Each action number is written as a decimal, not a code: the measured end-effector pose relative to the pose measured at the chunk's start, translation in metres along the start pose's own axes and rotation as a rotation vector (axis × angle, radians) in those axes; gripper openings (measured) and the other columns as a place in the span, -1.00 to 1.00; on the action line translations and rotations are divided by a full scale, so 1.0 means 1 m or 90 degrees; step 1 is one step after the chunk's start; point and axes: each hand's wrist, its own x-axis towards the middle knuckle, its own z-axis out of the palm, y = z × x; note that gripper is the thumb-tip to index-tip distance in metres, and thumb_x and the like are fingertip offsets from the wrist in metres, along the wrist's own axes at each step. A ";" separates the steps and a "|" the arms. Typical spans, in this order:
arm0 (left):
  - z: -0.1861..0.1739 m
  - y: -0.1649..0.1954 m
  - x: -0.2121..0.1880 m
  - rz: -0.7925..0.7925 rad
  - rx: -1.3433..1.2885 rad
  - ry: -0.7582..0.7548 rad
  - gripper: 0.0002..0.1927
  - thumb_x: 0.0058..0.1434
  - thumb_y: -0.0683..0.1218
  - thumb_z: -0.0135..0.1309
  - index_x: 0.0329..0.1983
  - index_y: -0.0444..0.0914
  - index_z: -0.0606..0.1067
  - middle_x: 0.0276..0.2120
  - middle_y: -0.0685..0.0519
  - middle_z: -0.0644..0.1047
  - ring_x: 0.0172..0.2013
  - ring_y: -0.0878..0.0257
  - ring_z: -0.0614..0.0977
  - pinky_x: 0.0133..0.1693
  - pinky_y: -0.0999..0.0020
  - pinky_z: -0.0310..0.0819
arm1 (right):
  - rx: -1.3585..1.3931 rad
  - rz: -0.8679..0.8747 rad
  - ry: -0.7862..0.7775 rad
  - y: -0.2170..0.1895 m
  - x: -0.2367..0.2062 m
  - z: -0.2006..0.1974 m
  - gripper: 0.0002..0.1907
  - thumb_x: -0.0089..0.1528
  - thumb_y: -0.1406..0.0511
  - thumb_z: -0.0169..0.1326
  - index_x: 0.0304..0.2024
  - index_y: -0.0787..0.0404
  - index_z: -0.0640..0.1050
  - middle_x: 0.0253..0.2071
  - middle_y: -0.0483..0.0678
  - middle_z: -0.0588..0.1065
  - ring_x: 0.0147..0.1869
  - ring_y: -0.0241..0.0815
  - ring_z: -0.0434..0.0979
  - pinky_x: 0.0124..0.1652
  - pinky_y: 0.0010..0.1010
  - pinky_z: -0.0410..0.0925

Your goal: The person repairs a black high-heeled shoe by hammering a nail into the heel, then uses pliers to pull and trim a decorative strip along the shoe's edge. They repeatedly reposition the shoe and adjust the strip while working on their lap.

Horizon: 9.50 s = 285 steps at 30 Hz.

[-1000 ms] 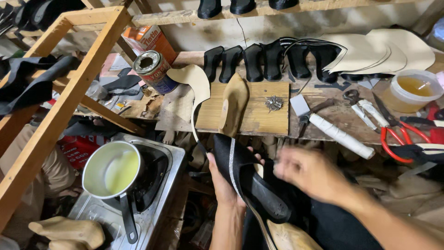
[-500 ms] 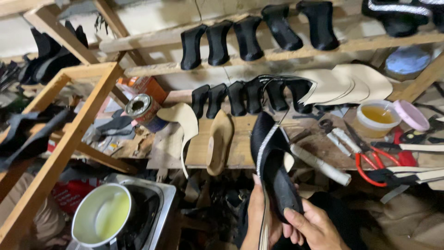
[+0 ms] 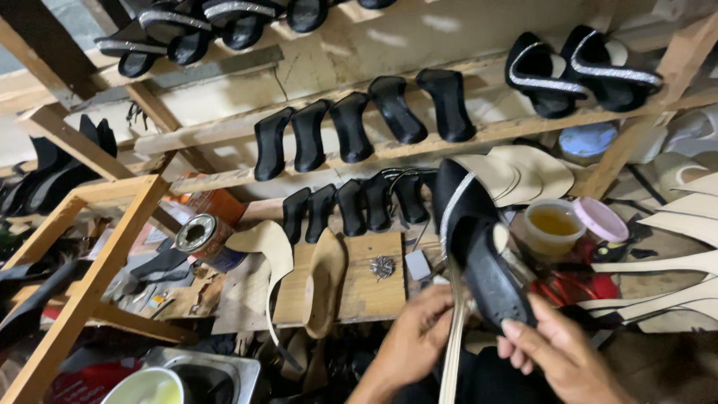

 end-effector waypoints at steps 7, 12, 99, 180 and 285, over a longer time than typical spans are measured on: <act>-0.013 0.054 0.147 0.230 0.497 0.109 -0.53 0.22 -0.10 0.17 0.19 -0.33 0.47 0.21 -0.15 0.46 0.24 -0.11 0.44 0.24 0.07 0.37 | -0.017 -0.124 0.121 -0.072 0.041 -0.060 -0.48 0.29 0.23 -0.01 0.32 0.14 0.36 -0.45 -0.06 0.49 -0.49 -0.32 0.39 -0.49 -0.48 0.33; -0.013 0.048 0.244 0.343 0.786 0.141 -0.33 0.09 0.04 0.16 0.25 -0.34 0.40 0.27 -0.26 0.36 0.30 -0.19 0.33 0.24 -0.02 0.25 | 0.036 -0.147 0.102 -0.124 0.105 -0.083 -0.52 0.33 0.24 -0.02 0.30 0.15 0.37 -0.42 -0.14 0.43 -0.46 -0.40 0.32 -0.50 -0.54 0.21; -0.051 -0.107 -0.197 -0.260 0.023 0.012 -0.16 -0.08 -0.02 0.45 0.32 -0.22 0.45 0.09 -0.09 0.58 0.13 0.03 0.59 0.17 0.23 0.42 | -0.528 -0.386 -0.254 0.094 -0.015 0.135 -0.65 0.01 0.32 0.30 -0.15 0.29 0.62 0.03 0.06 0.49 0.09 0.09 0.51 0.00 -0.19 0.41; -0.056 -0.022 -0.145 -0.290 0.116 0.059 -0.69 0.36 -0.02 0.03 -0.02 -0.34 0.59 -0.47 -0.14 0.58 -0.49 0.20 0.60 -0.35 0.28 0.49 | -0.397 0.012 -0.108 0.029 0.024 0.111 -0.74 0.18 0.25 0.25 -0.11 0.20 0.66 -0.28 -0.11 0.60 -0.44 -0.22 0.59 -0.38 -0.38 0.46; -0.040 -0.032 -0.152 -0.300 0.249 -0.159 -0.44 0.23 0.31 0.11 -0.45 -0.29 0.59 -0.67 -0.22 0.46 -0.56 -0.13 0.58 -0.44 0.01 0.41 | -0.707 -0.501 -0.271 0.031 -0.032 0.105 -0.69 -0.07 0.32 0.25 -0.25 0.24 0.64 -0.07 -0.04 0.52 0.11 0.03 0.46 -0.08 -0.23 0.43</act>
